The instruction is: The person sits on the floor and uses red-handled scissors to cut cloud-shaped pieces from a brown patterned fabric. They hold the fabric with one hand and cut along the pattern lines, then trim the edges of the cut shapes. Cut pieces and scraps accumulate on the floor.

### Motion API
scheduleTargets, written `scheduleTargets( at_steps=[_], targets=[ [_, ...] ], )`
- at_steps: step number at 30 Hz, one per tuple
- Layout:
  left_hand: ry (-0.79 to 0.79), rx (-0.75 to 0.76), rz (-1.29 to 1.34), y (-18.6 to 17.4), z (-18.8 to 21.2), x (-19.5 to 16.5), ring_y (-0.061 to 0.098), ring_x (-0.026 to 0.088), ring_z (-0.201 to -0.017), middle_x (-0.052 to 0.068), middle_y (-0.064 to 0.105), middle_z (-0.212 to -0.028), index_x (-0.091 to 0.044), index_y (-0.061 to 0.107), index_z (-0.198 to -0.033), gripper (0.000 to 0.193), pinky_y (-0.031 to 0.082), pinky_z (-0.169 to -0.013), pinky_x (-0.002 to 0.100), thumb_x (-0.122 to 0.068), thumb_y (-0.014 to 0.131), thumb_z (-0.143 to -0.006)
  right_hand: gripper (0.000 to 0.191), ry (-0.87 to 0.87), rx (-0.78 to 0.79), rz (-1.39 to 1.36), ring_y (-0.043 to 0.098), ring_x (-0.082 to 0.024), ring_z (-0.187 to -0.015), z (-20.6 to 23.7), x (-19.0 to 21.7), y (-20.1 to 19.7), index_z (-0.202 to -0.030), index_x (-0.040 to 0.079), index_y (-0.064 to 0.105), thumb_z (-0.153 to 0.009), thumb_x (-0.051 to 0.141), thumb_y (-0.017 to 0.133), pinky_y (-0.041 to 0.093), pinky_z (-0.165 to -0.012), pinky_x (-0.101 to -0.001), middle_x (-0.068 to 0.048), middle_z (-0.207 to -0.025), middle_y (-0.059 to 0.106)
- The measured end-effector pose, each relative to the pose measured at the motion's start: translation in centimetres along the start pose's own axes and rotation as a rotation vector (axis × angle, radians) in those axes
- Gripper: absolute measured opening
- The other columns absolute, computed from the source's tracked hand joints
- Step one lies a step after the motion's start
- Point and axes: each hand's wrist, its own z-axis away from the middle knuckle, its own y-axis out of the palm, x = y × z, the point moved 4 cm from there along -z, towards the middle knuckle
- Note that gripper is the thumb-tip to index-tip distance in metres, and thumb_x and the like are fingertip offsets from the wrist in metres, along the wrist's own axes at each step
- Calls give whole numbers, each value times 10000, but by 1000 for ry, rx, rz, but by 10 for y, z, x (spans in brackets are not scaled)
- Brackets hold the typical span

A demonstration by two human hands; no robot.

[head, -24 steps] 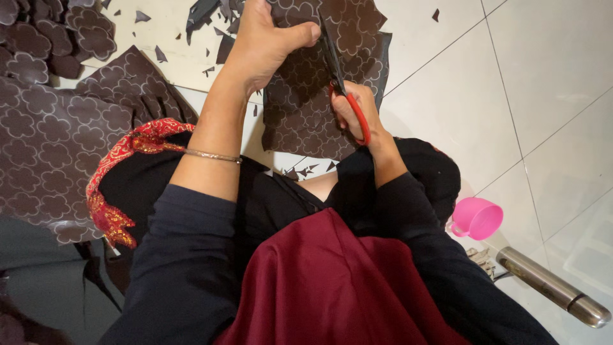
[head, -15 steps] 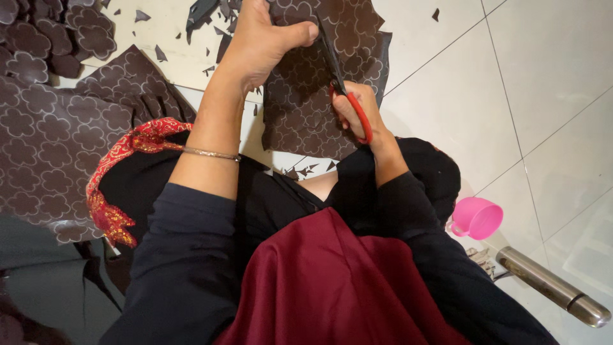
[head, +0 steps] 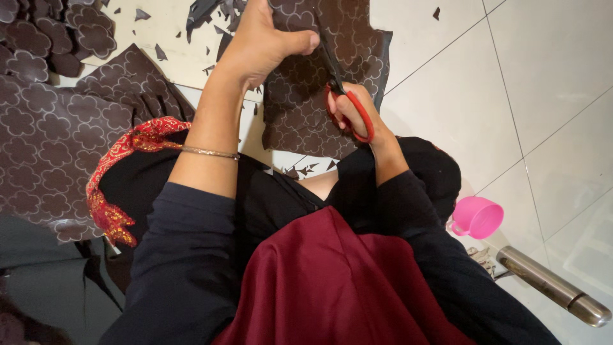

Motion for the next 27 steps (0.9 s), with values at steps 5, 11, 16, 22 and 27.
scheduleTargets(
  at_steps=[5,11,16,22,27],
  targets=[
    [-26,-6,-24,-3,0,-1,741,186,-895,115,703,-1096,37,483,-1328,555,657,-820,323,98,821,-891,684,-33,-3,4,466,-64,-519,-2,1,5,-815,79,515,-948,746,584,358,-484,-216,15,-651,483],
    [-26,-4,-18,-6,2,-3,734,187,-919,113,702,-1114,27,476,-1337,567,659,-839,323,97,817,-890,686,7,-22,5,457,-60,-496,0,-1,4,-793,84,514,-925,752,599,346,-461,-210,14,-632,486],
    [-6,1,7,-6,2,1,723,179,-939,108,692,-1142,35,484,-1345,562,654,-857,330,110,825,-904,682,10,-41,-7,458,-63,-485,1,-6,5,-765,87,496,-937,738,603,348,-457,-212,9,-622,487],
    [-24,-8,-53,-8,2,3,744,174,-920,101,712,-1118,16,498,-1335,550,661,-849,318,93,811,-889,637,0,21,-47,456,-65,-499,-2,-5,9,-811,83,511,-982,692,580,351,-468,-211,11,-638,480],
    [-5,22,-73,-8,2,3,737,169,-948,94,713,-1117,34,549,-1301,491,654,-872,320,110,819,-898,648,-11,8,-51,459,-63,-491,-5,-4,13,-770,94,494,-983,702,563,351,-457,-211,17,-626,473]
  ],
)
